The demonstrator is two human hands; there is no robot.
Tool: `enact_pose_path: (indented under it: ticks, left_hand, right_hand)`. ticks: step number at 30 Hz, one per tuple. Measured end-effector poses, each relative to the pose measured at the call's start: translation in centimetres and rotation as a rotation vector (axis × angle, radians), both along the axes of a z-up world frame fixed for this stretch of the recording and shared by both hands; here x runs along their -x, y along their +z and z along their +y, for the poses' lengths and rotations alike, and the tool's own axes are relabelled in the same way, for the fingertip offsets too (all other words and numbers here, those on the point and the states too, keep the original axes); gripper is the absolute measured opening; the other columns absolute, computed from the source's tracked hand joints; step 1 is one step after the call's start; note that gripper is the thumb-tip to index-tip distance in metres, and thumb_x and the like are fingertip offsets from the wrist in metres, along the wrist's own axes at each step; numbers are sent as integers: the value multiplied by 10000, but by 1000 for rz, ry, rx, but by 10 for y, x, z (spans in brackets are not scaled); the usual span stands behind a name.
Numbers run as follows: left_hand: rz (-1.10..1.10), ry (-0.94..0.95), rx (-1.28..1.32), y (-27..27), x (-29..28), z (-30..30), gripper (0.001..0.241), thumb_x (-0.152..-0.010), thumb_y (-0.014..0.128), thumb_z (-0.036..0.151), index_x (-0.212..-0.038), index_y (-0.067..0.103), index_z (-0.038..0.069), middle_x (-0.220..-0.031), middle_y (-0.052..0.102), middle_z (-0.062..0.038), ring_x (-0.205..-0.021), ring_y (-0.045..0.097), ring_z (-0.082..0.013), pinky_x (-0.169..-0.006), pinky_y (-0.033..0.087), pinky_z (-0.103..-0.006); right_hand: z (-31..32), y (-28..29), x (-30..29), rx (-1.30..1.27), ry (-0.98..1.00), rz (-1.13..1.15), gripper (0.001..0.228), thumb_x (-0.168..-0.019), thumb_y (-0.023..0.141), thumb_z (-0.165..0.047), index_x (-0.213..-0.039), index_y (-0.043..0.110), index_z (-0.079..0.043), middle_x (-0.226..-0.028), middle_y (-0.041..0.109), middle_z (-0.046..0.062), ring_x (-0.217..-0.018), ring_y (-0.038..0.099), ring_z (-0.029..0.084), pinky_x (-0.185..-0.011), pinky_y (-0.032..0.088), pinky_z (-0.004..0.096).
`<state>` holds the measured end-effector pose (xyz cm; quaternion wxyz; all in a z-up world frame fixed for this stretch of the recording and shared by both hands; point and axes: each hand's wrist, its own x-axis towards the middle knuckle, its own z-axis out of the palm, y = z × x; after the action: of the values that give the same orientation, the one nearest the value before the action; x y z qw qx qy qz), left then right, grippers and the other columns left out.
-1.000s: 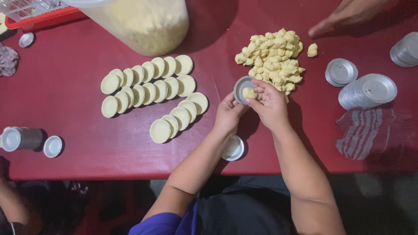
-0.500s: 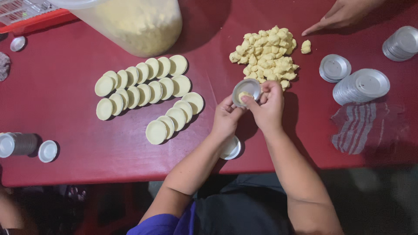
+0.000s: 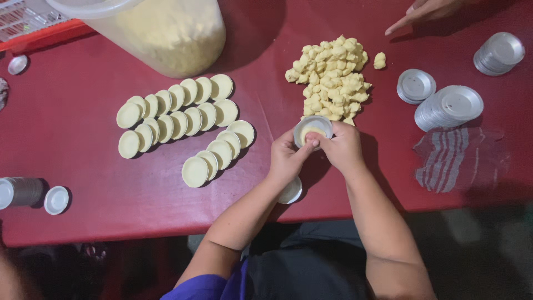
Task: The person picks up a piece of dough, places it inside a small metal tin, and presses it down into the shape of the tin.
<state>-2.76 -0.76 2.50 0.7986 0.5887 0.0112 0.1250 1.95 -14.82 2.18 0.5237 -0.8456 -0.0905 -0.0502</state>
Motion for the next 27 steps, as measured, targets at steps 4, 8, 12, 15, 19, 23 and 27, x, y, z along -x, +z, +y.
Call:
enact_pose_path:
  ticks: [4,8,12,15,19,23,27]
  left_hand:
    - [-8,65,-196,-8,-9,3,316,-824,858,79,-1062,696,-51,-734,671,-107,-666,624,-121,-549,564,-280]
    - [61,108,-334,-15,-15,11,232,-1010,616,166,-1048,693,-50,-654,672,-175,-596,638,-160,-505,539,-350]
    - [152,42,-343,-15,-23,28,306,-856,765,95,-1095,650,-57,-610,678,-149,-527,705,-214,-501,559,-312]
    - [209,-67,-176,-14,-24,28,326,-810,792,29,-1092,659,-69,-692,676,-119,-591,691,-162,-494,570,-266]
    - [214,-109,-387,-14,-21,28,196,-792,844,194,-948,762,109,-700,704,-15,-673,636,-71,-581,524,-249]
    - [136,-128,-563,-11,-18,26,327,-796,829,201,-1080,716,86,-859,729,-135,-850,717,-266,-767,552,-401]
    - [146,-162,-595,8,-15,29,287,-782,801,160,-1029,691,65,-780,693,-174,-756,680,-312,-692,536,-426]
  right_hand:
    - [-7,-10,-3,-39,41,-47,320,-934,799,-200,-673,668,-69,-586,607,125,-583,577,212,-627,509,372]
    - [-3,-23,-4,91,9,-88,528,-1065,633,-380,-635,615,-75,-592,589,149,-623,606,328,-598,486,423]
    - [-3,-16,-4,251,114,-143,627,-1131,436,-421,-629,585,-76,-599,627,142,-690,676,402,-604,504,469]
    - [-5,13,4,189,74,-252,440,-921,816,-359,-716,597,-37,-572,533,160,-605,615,394,-577,473,442]
    - [-9,2,-3,51,97,-289,340,-769,934,-244,-843,670,-42,-640,594,104,-665,650,326,-638,529,411]
    - [-12,-7,-8,71,152,-369,253,-966,765,-192,-760,676,-75,-617,605,102,-651,656,342,-617,523,405]
    - [-15,8,-3,93,194,-431,291,-889,833,-268,-809,665,-45,-628,567,179,-655,639,418,-614,509,483]
